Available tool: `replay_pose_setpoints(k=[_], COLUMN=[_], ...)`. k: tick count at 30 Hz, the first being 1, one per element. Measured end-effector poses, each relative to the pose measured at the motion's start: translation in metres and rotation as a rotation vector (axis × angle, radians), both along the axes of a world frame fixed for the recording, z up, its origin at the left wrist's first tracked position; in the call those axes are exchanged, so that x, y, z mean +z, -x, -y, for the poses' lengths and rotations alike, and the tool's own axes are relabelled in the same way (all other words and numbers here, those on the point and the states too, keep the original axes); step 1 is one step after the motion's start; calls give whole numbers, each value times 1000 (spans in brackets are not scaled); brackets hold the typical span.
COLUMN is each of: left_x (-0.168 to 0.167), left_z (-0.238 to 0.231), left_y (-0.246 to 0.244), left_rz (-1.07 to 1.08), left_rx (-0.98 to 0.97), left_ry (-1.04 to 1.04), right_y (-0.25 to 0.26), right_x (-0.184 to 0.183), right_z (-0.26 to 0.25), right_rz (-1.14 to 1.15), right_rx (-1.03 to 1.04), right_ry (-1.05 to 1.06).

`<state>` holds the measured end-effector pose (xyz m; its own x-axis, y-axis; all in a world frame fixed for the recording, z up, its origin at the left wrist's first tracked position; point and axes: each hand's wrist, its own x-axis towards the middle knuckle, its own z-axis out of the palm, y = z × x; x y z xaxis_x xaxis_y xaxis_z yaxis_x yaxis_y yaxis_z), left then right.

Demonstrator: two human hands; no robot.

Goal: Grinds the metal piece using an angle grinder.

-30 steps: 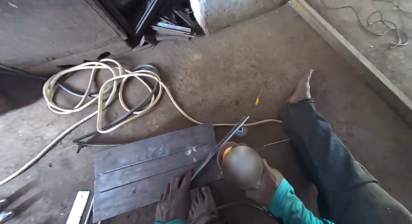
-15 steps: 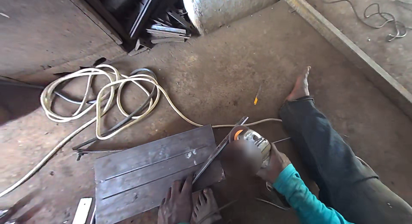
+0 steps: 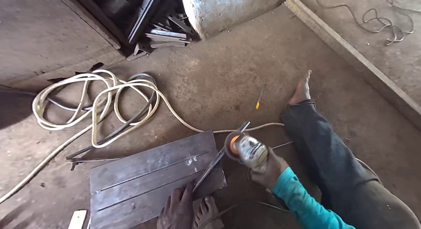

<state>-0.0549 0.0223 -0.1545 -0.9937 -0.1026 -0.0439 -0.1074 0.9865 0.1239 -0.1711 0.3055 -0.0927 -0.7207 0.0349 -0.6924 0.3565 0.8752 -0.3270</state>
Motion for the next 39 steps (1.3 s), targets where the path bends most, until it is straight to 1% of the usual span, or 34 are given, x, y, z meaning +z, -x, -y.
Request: replay_pose_setpoints(k=[2, 4, 7, 9, 11, 13, 17, 19, 21, 23, 26, 28, 30, 33, 35, 37, 39], left_x=[-1, 1, 3, 0, -2, -1, 7, 5, 3, 2, 1, 2, 2, 4, 3, 2, 4], left_z=[1, 2, 2, 2, 2, 2, -1, 0, 2, 2, 2, 1, 1, -1, 1, 3, 3], left_y=[-1, 0, 0, 0, -1, 0, 3, 1, 0, 0, 0, 1, 1, 3, 2, 1, 1], left_rz=[-1, 18, 52, -4, -38, -21, 68, 59, 55, 67, 14, -5, 10, 79, 75, 71, 84], left_rx=[-10, -9, 18, 11, 6, 12, 32, 18, 13, 27, 20, 18, 27, 36, 21, 19, 31], left_ry=[8, -12, -62, -72, -75, -68, -56, -53, -53, -58, -63, -61, -56, -42, -24, -26, -52], right_y=[11, 9, -15, -28, -30, -23, 6, 18, 18, 7, -10, -13, -6, 17, 27, 25, 11], right_x=[-6, -6, 4, 7, 7, 7, -1, -5, -5, -1, 8, 9, 5, 2, -1, -2, -2], right_z=[-12, -12, 11, 28, 33, 26, -9, -20, -20, -8, 12, 15, 9, -10, -20, -21, -13], right_rz=[-65, -57, 39, 97, 125, 103, -10, -54, -42, 10, 87, 85, 51, 2, -34, -35, -6], right_rx=[-106, -92, 84, 219, 277, 232, -22, -103, -90, -13, 147, 185, 138, -15, -99, -95, -27], right_ry=[-34, -24, 87, 145, 166, 130, 23, -20, -40, -2, 74, 93, 69, -13, -41, -37, 7])
